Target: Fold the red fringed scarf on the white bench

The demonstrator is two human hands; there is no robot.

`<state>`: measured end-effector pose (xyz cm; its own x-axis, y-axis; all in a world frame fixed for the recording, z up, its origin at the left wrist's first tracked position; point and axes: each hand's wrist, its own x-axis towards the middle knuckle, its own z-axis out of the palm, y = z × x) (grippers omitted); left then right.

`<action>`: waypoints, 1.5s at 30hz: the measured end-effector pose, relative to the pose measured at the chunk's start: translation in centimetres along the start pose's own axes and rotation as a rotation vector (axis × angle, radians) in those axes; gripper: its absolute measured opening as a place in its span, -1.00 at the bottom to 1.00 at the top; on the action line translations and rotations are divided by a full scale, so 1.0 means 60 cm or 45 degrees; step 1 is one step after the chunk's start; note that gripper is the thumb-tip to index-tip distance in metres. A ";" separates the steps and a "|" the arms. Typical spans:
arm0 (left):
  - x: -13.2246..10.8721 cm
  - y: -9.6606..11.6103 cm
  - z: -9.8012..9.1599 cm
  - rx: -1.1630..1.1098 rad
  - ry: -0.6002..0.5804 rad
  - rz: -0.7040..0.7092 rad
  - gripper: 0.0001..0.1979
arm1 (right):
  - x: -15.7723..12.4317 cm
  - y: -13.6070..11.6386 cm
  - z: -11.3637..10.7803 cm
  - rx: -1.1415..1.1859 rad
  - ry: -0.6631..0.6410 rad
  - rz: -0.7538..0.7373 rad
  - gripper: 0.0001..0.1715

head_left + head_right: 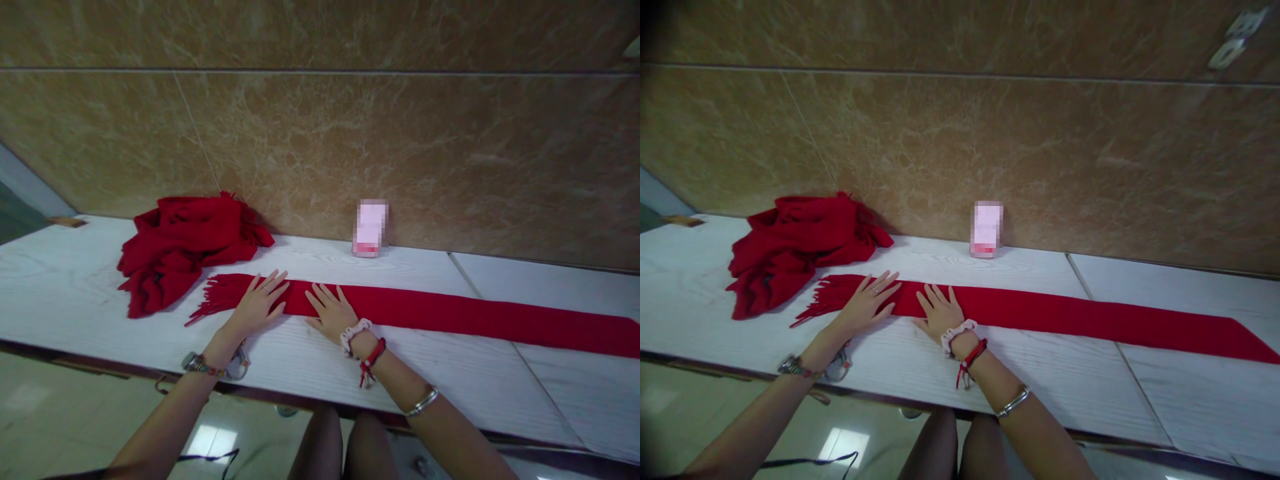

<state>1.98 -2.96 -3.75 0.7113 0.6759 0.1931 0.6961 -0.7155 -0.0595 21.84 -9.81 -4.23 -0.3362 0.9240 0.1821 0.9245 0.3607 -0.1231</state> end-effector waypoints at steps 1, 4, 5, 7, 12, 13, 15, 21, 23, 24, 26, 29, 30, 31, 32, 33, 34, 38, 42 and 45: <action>0.001 0.003 -0.001 -0.021 -0.025 0.046 -0.54 | 0.000 0.000 0.001 -0.002 -0.010 -0.003 -0.36; 0.004 0.006 0.002 -0.075 -0.115 0.077 -0.52 | -0.002 0.001 0.004 -0.010 -0.016 -0.008 -0.35; 0.004 0.006 0.003 -0.083 -0.131 0.065 -0.51 | -0.003 0.002 0.005 -0.013 -0.015 -0.007 -0.35; 0.002 0.003 0.005 -0.094 -0.142 0.047 -0.51 | -0.004 0.003 0.007 -0.019 -0.011 -0.007 -0.36; 0.009 0.006 0.004 -0.150 -0.082 0.055 -0.54 | -0.003 0.002 0.003 0.016 0.033 0.010 -0.41; 0.014 0.012 0.004 -0.161 -0.042 0.053 -0.54 | -0.002 0.002 0.000 0.026 0.070 0.029 -0.43; 0.028 0.028 0.007 -0.164 0.024 0.026 -0.55 | 0.000 0.005 -0.005 0.035 0.165 0.092 -0.46; 0.052 0.058 0.027 -0.086 -0.012 0.014 -0.55 | -0.010 0.028 -0.008 0.004 0.070 0.271 -0.44; 0.050 0.053 0.031 -0.072 -0.006 0.034 -0.55 | -0.015 0.034 -0.008 0.003 0.008 0.289 -0.44; 0.048 0.050 0.032 -0.064 -0.003 0.040 -0.55 | -0.018 0.036 -0.008 0.003 -0.006 0.292 -0.44; 0.047 0.045 0.033 -0.049 0.003 0.053 -0.55 | -0.027 0.045 -0.012 -0.003 -0.019 0.305 -0.45; 0.047 0.042 0.034 -0.039 0.002 0.068 -0.54 | -0.055 0.074 -0.021 -0.046 -0.026 0.390 -0.47; 0.048 0.042 0.034 -0.038 0.003 0.068 -0.54 | -0.069 0.088 -0.024 -0.073 -0.015 0.436 -0.47; 0.049 0.043 0.035 -0.039 0.005 0.066 -0.54 | -0.086 0.105 -0.027 -0.102 -0.001 0.485 -0.47; 0.050 0.043 0.036 -0.040 0.009 0.064 -0.54 | -0.105 0.124 -0.031 -0.132 0.015 0.533 -0.48; 0.051 0.042 0.037 -0.042 0.012 0.063 -0.54 | -0.125 0.145 -0.035 -0.159 0.029 0.579 -0.48; 0.052 0.041 0.039 -0.044 0.015 0.063 -0.54 | -0.147 0.166 -0.040 -0.184 0.037 0.624 -0.48; 0.050 0.032 0.047 -0.071 0.043 0.070 -0.53 | -0.231 0.249 -0.066 -0.253 -0.016 0.841 -0.49; 0.051 0.031 0.048 -0.108 0.082 0.020 -0.53 | -0.280 0.294 -0.088 -0.281 -0.073 1.018 -0.47; 0.087 0.070 0.036 -0.172 0.156 0.040 -0.57 | -0.279 0.291 -0.091 -0.288 -0.049 0.981 -0.47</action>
<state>8.80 -2.07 -5.10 0.7094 0.6324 0.3113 0.6485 -0.7586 0.0634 44.61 -19.69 -4.09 0.4088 0.9079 0.0922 0.9118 -0.4107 0.0011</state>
